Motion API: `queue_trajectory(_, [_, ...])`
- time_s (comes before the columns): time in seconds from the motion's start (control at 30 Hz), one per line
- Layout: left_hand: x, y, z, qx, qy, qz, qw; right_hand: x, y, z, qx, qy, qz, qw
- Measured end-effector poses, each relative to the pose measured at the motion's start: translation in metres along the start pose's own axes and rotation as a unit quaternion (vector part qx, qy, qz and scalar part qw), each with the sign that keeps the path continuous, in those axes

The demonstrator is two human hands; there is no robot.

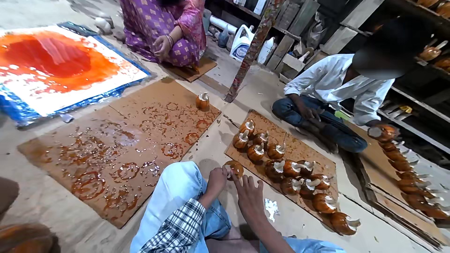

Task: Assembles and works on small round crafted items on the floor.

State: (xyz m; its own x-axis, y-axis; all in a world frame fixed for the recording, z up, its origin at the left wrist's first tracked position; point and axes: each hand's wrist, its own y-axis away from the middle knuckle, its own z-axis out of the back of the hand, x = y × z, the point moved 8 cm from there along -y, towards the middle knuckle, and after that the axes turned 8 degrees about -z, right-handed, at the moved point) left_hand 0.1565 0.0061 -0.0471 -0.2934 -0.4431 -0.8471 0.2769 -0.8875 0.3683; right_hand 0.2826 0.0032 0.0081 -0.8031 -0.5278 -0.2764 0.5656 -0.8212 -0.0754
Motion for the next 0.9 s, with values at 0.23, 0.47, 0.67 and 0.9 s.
queue_trajectory(0.23, [0.021, -0.014, -0.015, 0.015, 0.085, 0.033, 0.996, -0.009, 0.003, -0.009, 0.008, -0.021, -0.026, 0.999])
queue_trajectory(0.47, [0.02, -0.01, -0.024, 0.011, 0.19, 0.035, 0.981, -0.031, -0.006, -0.011, 0.084, -0.062, -0.108, 0.989])
queue_trajectory(0.67, [0.023, -0.008, -0.022, 0.001, 0.169, 0.04, 0.985, -0.018, -0.006, -0.027, 0.167, -0.136, -0.158, 0.964])
queue_trajectory(0.9, [0.027, -0.009, -0.021, -0.012, 0.191, 0.055, 0.98, -0.005, -0.006, -0.013, 0.035, -0.033, -0.063, 0.997])
